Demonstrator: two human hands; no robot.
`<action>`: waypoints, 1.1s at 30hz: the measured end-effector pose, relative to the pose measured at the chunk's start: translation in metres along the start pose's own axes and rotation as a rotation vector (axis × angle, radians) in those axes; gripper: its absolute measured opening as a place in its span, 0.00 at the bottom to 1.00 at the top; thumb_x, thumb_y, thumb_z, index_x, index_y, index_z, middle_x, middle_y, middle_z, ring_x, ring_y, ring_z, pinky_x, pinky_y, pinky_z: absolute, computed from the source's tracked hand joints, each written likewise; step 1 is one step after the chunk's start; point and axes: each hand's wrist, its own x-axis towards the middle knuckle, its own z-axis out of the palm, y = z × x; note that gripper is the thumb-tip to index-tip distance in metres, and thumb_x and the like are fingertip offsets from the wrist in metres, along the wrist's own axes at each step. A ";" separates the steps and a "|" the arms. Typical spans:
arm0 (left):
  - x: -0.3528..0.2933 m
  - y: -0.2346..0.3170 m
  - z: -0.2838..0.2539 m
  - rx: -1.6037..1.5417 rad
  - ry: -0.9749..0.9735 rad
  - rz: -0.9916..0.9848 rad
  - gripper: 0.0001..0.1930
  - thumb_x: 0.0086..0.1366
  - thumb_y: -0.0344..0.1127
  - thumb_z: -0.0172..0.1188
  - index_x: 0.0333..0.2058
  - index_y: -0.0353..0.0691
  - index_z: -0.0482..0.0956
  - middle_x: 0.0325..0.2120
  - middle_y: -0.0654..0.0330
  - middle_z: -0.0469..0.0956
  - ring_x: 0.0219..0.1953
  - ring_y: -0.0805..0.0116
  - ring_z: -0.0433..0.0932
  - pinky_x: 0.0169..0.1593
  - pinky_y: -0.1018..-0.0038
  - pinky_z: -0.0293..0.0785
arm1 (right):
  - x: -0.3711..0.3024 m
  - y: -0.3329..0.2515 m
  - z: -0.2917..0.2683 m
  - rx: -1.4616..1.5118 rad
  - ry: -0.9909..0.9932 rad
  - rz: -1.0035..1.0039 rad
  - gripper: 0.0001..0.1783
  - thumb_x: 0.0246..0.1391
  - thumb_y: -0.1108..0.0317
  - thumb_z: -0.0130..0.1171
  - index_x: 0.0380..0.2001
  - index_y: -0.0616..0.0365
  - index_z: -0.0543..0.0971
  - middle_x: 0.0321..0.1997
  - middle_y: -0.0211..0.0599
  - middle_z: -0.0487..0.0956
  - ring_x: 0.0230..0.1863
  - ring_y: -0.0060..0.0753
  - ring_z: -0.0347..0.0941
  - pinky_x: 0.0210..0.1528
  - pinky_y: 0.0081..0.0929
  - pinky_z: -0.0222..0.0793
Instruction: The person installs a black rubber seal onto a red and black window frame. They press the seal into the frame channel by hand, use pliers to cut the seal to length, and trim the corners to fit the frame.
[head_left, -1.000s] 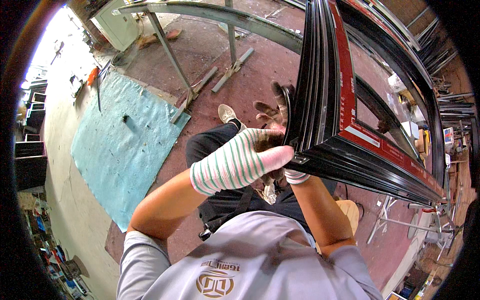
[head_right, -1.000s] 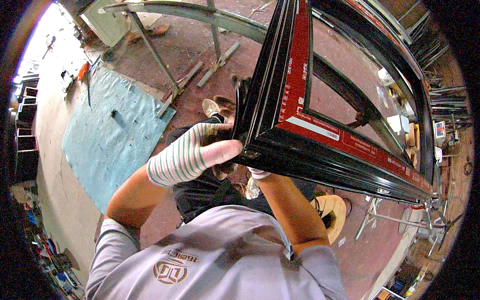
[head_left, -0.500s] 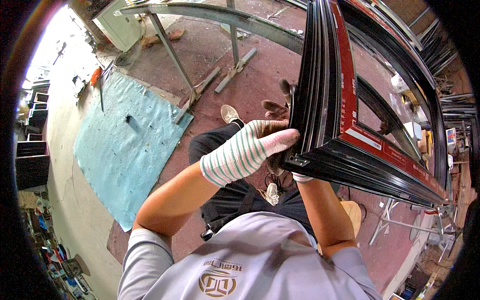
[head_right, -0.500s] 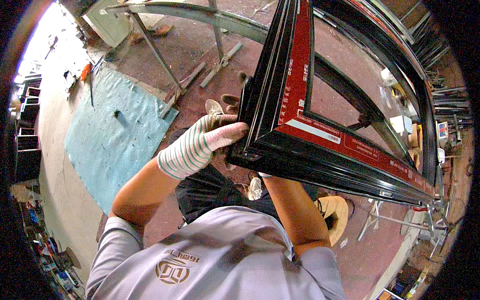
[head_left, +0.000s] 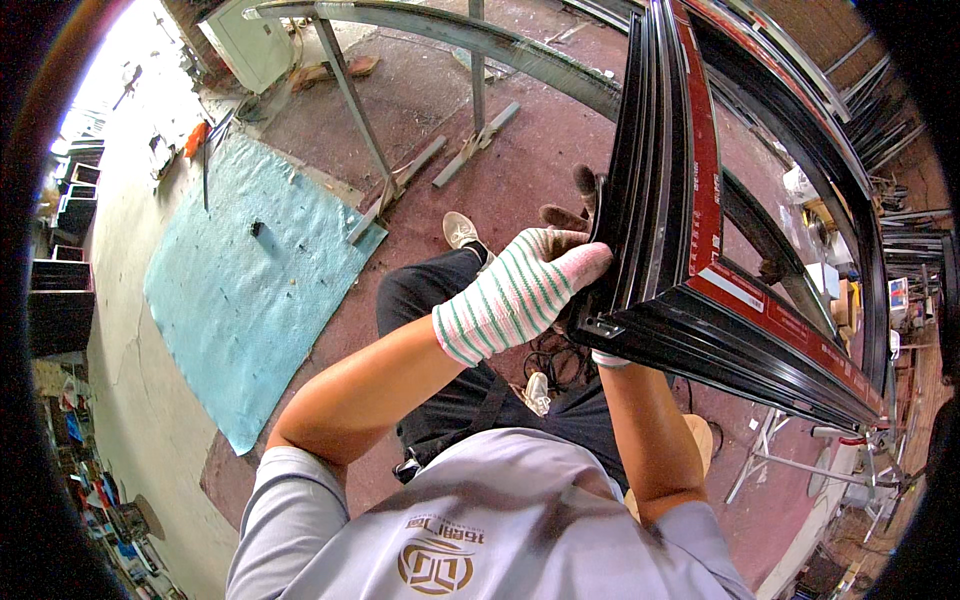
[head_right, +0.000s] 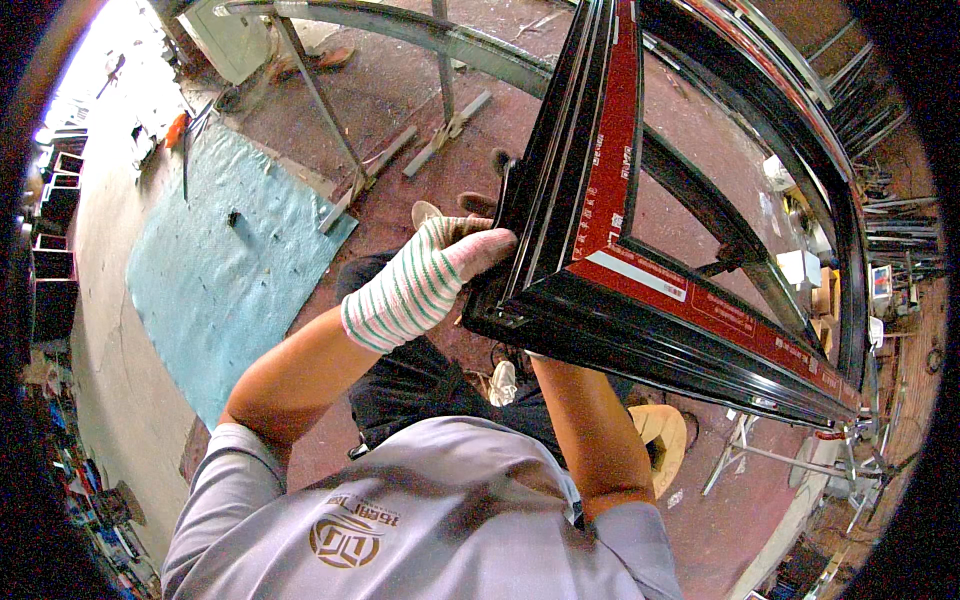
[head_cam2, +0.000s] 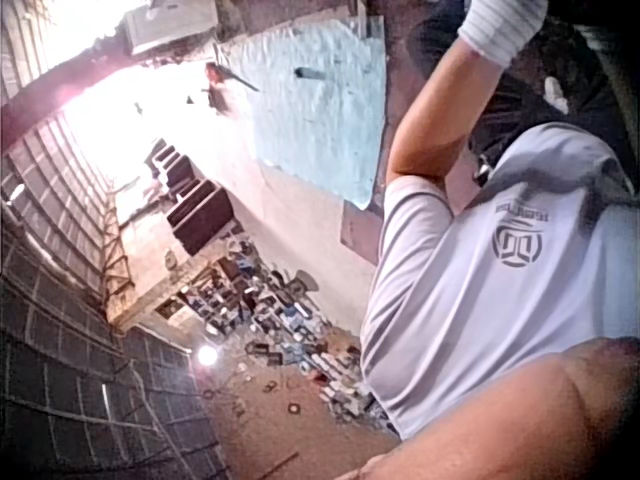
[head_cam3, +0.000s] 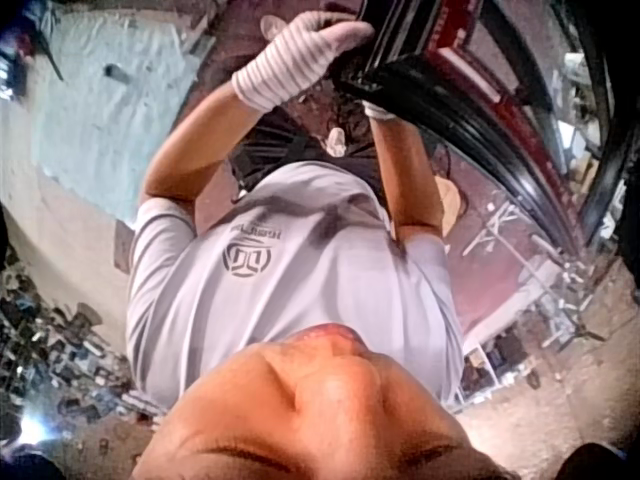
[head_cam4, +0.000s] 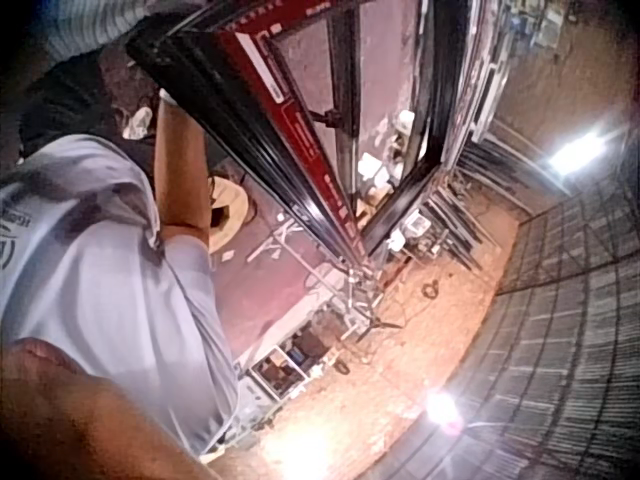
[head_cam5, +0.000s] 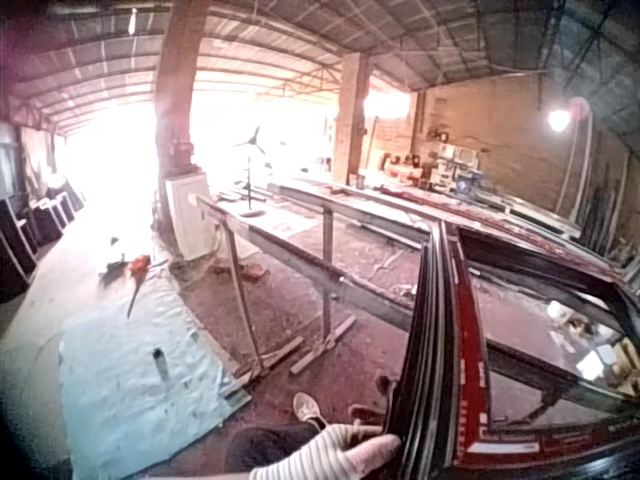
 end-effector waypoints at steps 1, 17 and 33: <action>0.001 0.001 0.000 -0.012 0.003 0.003 0.15 0.65 0.42 0.55 0.35 0.34 0.80 0.27 0.66 0.79 0.30 0.79 0.75 0.36 0.80 0.71 | 0.001 -0.002 0.001 -0.005 0.003 -0.001 0.25 0.62 0.60 0.51 0.60 0.59 0.66 0.60 0.42 0.69 0.57 0.36 0.69 0.60 0.35 0.65; 0.009 0.002 -0.005 0.007 0.094 -0.052 0.17 0.67 0.47 0.54 0.34 0.38 0.81 0.26 0.72 0.77 0.29 0.82 0.73 0.34 0.81 0.70 | -0.033 -0.016 0.017 -0.464 0.029 -0.010 0.24 0.61 0.60 0.54 0.59 0.52 0.68 0.63 0.35 0.67 0.61 0.35 0.65 0.65 0.37 0.57; 0.104 0.109 0.029 1.184 -0.363 1.094 0.26 0.70 0.52 0.36 0.48 0.38 0.76 0.53 0.51 0.72 0.61 0.50 0.63 0.66 0.58 0.50 | -0.088 -0.064 0.107 0.228 0.313 -0.586 0.34 0.56 0.37 0.50 0.60 0.44 0.70 0.64 0.28 0.69 0.64 0.39 0.61 0.69 0.51 0.46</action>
